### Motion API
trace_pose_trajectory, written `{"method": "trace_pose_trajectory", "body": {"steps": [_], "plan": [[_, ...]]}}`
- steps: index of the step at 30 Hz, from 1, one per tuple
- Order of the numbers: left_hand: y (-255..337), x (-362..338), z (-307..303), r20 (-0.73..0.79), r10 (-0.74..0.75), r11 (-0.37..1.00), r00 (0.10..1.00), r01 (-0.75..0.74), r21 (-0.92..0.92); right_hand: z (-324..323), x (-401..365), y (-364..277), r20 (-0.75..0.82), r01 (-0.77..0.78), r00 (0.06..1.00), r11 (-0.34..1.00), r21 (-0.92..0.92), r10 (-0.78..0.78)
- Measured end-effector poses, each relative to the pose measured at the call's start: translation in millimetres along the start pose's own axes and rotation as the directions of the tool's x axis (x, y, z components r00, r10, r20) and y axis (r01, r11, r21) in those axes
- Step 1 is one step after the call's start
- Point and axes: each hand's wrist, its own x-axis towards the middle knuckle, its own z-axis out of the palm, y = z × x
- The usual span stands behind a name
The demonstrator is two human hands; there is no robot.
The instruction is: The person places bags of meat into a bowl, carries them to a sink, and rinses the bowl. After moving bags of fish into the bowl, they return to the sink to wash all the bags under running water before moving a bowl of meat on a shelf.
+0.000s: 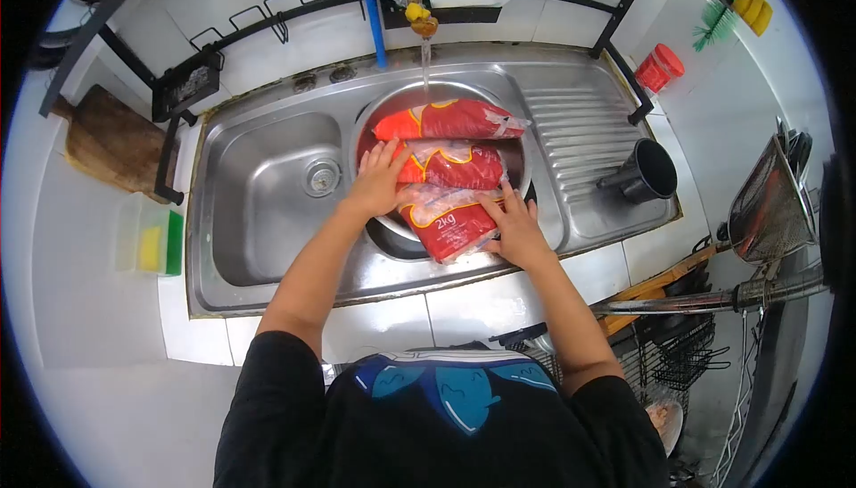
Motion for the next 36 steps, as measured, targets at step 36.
{"method": "trace_pose_trajectory", "body": {"steps": [36], "plan": [[18,179,-12,-0.064,-0.609,-0.163,0.791,-0.204,-0.965,10,311,-26,0.197,0.087,0.937,-0.737,0.670,0.289]]}}
